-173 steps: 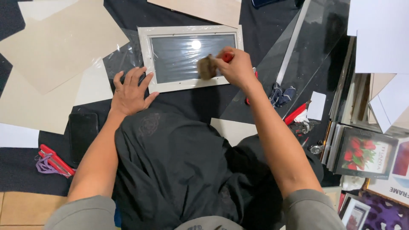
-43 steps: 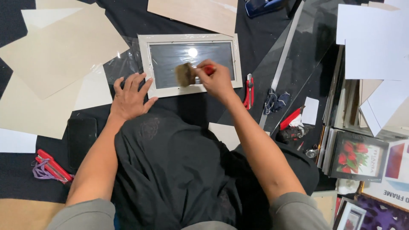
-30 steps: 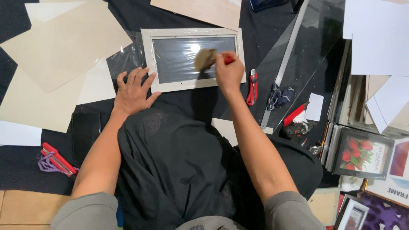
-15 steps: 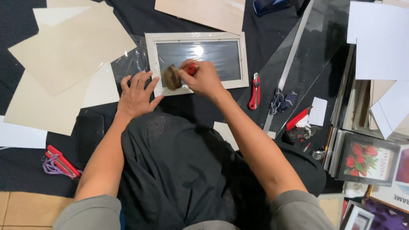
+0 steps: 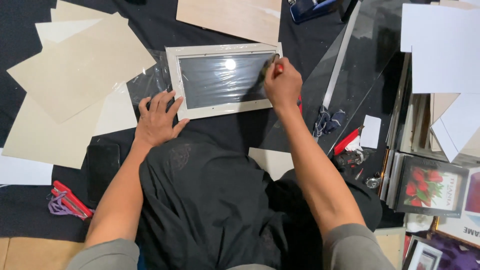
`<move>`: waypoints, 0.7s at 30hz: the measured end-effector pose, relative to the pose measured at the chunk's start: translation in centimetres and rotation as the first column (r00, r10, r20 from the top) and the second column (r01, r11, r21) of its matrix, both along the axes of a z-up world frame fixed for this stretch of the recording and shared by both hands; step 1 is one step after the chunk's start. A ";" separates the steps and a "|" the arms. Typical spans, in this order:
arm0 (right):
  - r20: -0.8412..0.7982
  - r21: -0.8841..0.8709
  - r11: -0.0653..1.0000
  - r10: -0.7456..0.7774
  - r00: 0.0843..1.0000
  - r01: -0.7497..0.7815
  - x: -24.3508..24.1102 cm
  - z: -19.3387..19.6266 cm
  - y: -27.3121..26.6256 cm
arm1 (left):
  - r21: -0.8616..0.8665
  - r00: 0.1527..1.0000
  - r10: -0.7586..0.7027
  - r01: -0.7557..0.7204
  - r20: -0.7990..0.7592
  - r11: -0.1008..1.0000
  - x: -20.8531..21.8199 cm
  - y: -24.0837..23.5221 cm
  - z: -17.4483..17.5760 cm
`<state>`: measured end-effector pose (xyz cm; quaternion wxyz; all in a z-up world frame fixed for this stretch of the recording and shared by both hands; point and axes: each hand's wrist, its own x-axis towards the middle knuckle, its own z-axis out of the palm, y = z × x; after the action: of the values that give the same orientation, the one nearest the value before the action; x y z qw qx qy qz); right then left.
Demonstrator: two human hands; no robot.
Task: The person brushes a wooden frame back, then uses a utility knife to cut along the edges of a plastic film covering the frame. They remove the film, flip the frame, and brush the glass surface. The person then uses the utility knife again on the glass side before brushing once more.
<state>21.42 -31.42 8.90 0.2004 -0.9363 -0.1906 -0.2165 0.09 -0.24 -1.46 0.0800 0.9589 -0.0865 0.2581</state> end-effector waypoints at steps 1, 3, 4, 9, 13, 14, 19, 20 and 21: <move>0.009 0.002 1.000 0.002 1.000 -0.002 -1.0 0.8 0.3 | 0.002 1.000 0.002 -0.002 0.009 1.000 0.2 0.2 -0.1; -0.207 0.099 0.973 0.226 0.952 -0.210 -3.7 2.1 0.4 | 0.012 1.000 0.010 -0.010 -0.006 1.000 0.2 0.1 -0.5; -0.208 0.096 0.974 0.222 0.953 -0.206 -3.9 2.0 -0.6 | 0.009 1.000 0.006 -0.006 -0.006 1.000 -0.1 -0.1 -0.7; -0.123 0.023 1.000 -0.013 0.992 0.016 0.8 1.0 -4.4 | 0.024 1.000 0.011 -0.011 -0.012 1.000 0.1 0.1 -0.3; -0.361 0.286 0.956 0.172 0.916 -0.067 -1.7 1.5 0.1 | 0.036 1.000 0.010 -0.010 0.002 0.999 0.1 0.1 -0.8; -0.439 0.300 0.951 0.211 0.873 -0.078 -2.0 1.1 0.6 | 0.040 1.000 0.015 -0.015 -0.006 0.999 0.1 0.0 -1.0; -0.156 0.090 0.989 -0.103 0.982 0.118 2.1 0.6 -0.2 | 0.043 1.000 0.018 -0.017 -0.010 0.999 0.2 0.2 -0.5; -0.228 0.214 0.972 -0.045 0.973 0.095 1.9 1.0 0.6 | 0.033 1.000 0.008 -0.009 0.002 0.999 0.4 0.3 -0.4; -0.298 0.331 0.940 0.017 0.955 0.087 1.4 1.3 1.0 | 0.019 1.000 -0.006 0.006 0.007 1.000 0.3 0.1 -0.3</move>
<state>22.79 -30.37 10.20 0.3814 -0.9126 -0.1012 -0.1071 0.38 -0.14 -1.72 0.0712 0.9585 -0.0920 0.2602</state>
